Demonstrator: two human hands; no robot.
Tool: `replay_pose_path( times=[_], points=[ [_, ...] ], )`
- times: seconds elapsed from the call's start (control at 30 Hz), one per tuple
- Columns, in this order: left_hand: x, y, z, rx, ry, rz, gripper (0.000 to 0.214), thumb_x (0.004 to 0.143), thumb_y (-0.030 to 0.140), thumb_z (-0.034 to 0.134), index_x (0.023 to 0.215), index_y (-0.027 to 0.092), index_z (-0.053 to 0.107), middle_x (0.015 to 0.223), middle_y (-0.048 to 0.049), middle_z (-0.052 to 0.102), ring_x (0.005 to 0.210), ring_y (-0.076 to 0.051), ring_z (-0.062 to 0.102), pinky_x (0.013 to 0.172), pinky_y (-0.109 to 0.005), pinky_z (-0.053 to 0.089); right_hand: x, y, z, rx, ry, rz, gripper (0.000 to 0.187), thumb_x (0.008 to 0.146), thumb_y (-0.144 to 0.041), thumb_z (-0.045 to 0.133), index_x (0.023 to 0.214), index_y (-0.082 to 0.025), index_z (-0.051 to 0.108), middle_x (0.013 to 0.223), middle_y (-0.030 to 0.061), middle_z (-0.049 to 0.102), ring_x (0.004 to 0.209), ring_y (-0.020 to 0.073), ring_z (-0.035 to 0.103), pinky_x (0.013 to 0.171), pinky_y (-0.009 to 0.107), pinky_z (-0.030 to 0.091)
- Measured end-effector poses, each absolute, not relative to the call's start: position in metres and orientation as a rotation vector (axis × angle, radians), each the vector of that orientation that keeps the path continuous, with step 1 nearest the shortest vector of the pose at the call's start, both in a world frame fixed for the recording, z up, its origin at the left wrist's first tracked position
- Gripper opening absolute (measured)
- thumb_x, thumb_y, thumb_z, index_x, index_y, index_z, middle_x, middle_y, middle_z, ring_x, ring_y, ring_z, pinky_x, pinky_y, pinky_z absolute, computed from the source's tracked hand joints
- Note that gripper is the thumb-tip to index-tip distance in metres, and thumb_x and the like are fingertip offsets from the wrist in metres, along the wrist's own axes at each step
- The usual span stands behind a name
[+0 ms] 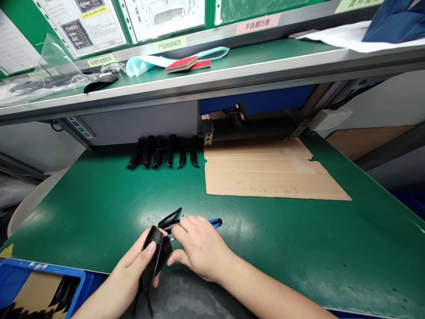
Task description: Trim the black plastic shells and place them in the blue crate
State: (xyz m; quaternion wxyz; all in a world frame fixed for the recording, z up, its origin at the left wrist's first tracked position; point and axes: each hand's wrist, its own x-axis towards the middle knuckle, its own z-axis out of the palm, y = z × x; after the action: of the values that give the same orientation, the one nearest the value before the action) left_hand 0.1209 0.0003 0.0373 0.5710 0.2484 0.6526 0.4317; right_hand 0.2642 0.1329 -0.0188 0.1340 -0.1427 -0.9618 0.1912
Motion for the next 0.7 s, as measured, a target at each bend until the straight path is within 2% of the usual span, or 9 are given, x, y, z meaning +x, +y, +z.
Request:
replay_pose_path(
  times=[0.1,0.27,0.5,0.6,0.67,0.7],
  points=[
    [0.121,-0.001,0.037,0.562,1.521,0.984,0.055,0.088,0.056,0.042,0.129,0.019,0.044,0.065,0.0014,0.057,0.055,-0.013,0.052,0.057,-0.025,0.041,0.263,0.136,-0.018,-0.373,-2.836,0.369,0.068,0.079,-0.078,0.022,0.09,-0.019,0.055,0.083,0.0032,0.056,0.071,0.0178,0.044,0.065,0.033,0.029],
    [0.124,-0.002,0.035,0.564,1.539,1.037,0.054,0.089,0.055,0.04,0.125,0.015,0.049,0.056,0.0024,0.053,0.048,-0.011,0.045,0.049,-0.023,0.037,0.262,0.136,-0.014,-0.29,-2.857,0.233,0.056,0.084,-0.072,0.031,0.079,-0.02,0.052,0.077,0.0006,0.056,0.07,0.0169,0.045,0.062,0.033,0.024],
    [0.13,-0.002,0.034,0.551,1.637,1.066,0.054,0.086,0.055,0.048,0.123,0.016,0.054,0.073,-0.0032,0.061,0.052,-0.011,0.048,0.05,-0.024,0.042,0.259,0.136,-0.015,-0.214,-2.901,0.221,0.044,0.09,-0.059,0.041,0.074,-0.02,0.052,0.072,0.0002,0.058,0.065,0.0161,0.047,0.059,0.033,0.023],
    [0.132,-0.002,0.036,0.604,1.661,1.085,0.051,0.085,0.054,0.051,0.119,0.017,0.059,0.075,-0.0036,0.063,0.055,-0.013,0.051,0.051,-0.024,0.044,0.259,0.138,-0.016,-0.188,-2.936,0.453,0.043,0.091,-0.056,0.041,0.071,-0.019,0.052,0.068,0.0004,0.057,0.063,0.0152,0.046,0.06,0.032,0.026],
    [0.133,-0.003,0.035,0.6,1.654,1.096,0.053,0.084,0.055,0.051,0.12,0.017,0.059,0.075,-0.0041,0.064,0.055,-0.013,0.052,0.052,-0.025,0.045,0.261,0.139,-0.016,-0.166,-2.912,0.894,0.044,0.092,-0.055,0.042,0.069,-0.019,0.051,0.067,-0.0009,0.055,0.061,0.0129,0.044,0.059,0.029,0.028],
    [0.134,-0.003,0.034,0.588,1.649,1.101,0.055,0.084,0.056,0.05,0.122,0.018,0.058,0.075,-0.0045,0.065,0.054,-0.014,0.053,0.052,-0.026,0.046,0.262,0.14,-0.015,-0.166,-2.834,1.217,0.045,0.091,-0.057,0.043,0.068,-0.019,0.05,0.066,-0.0019,0.053,0.06,0.0116,0.042,0.058,0.027,0.028]
  ],
)
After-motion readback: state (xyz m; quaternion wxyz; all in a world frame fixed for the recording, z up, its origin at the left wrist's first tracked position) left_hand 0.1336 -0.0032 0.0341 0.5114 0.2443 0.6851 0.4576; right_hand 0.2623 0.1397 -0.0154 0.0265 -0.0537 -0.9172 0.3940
